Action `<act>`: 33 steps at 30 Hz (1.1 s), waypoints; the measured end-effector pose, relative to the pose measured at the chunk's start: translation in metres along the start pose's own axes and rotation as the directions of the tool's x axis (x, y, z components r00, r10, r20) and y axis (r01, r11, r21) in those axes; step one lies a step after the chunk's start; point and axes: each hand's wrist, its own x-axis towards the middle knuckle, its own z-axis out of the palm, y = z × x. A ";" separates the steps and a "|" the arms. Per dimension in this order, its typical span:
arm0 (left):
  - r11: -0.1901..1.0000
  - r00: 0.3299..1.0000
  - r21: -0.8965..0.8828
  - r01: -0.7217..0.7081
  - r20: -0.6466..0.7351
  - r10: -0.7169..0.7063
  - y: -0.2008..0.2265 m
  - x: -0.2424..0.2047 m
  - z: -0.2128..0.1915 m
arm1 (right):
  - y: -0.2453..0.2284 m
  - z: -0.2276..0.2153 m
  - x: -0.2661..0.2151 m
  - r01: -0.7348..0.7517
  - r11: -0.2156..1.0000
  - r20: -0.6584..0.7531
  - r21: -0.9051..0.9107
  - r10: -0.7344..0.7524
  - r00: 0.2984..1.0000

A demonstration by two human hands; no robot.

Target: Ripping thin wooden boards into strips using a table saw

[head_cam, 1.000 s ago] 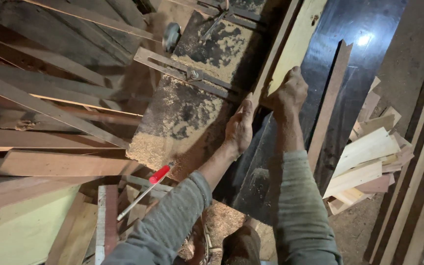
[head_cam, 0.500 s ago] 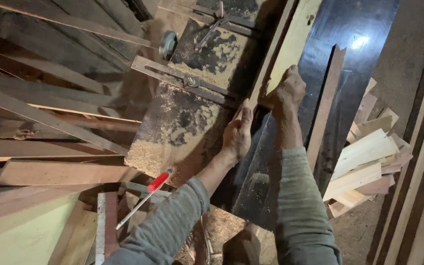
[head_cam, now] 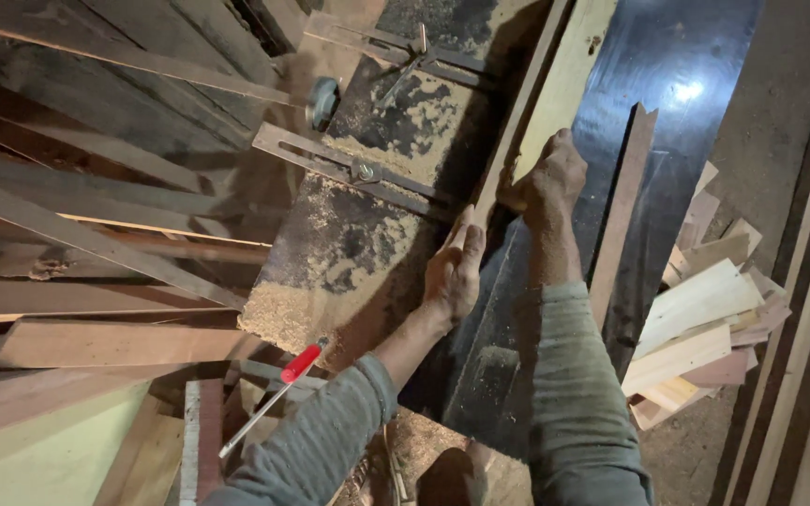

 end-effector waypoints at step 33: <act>0.994 0.994 0.082 -0.071 -0.081 0.078 0.027 -0.013 0.008 | -0.054 0.053 0.286 0.726 0.679 -0.094 -0.105 -0.734 0.673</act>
